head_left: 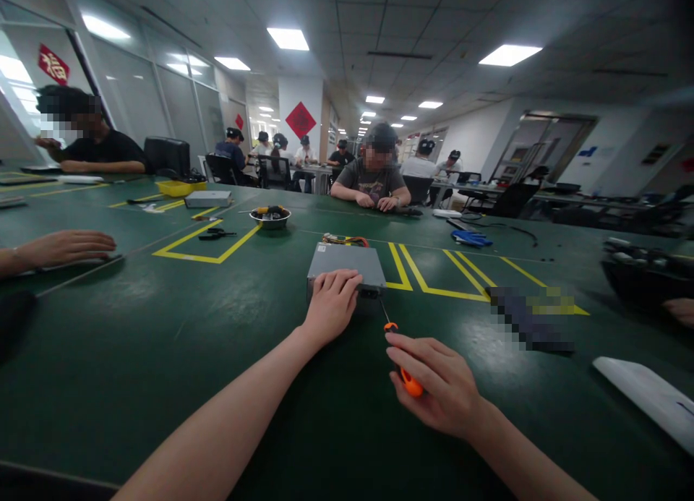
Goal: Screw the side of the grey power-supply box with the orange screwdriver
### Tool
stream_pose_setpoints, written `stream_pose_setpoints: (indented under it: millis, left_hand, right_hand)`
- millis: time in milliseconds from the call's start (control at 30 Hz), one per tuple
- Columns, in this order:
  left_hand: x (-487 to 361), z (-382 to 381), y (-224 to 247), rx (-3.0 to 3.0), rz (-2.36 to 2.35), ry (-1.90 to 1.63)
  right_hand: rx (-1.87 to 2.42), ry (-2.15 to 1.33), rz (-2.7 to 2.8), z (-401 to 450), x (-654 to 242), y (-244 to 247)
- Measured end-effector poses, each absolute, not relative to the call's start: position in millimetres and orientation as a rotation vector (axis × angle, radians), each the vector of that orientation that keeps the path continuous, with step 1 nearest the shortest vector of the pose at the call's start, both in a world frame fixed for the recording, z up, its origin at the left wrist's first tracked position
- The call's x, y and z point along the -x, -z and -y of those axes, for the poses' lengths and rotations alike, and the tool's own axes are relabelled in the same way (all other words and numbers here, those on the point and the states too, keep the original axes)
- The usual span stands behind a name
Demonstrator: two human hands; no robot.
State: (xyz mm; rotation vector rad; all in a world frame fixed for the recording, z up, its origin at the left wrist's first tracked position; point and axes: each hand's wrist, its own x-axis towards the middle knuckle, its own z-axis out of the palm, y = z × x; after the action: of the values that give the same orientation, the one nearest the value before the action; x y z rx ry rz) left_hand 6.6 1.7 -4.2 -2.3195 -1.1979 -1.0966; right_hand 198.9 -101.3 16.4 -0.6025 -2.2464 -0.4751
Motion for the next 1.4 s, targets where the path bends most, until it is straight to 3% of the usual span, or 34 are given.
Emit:
stream_pose_setpoints:
  millis: [667,1133,1267,1400]
  left_hand:
    - [-7,-2,5,2.332,1.210,1.086]
    - [-7,-3,6,2.321,1.210,1.115]
    - [-9,-3,5,2.314,1.222,1.125]
    - [-9,-1,3,2.318,1.236,1.134]
  right_hand:
    - [0.615,0.517,2.240,100,-196,-17]
    - [1.013,0.667,2.218,122,-176,-20]
    - [1.263,0.524,2.111,132,-167,-10]
    - [1.438,0.172,1.917,136,-164,-4]
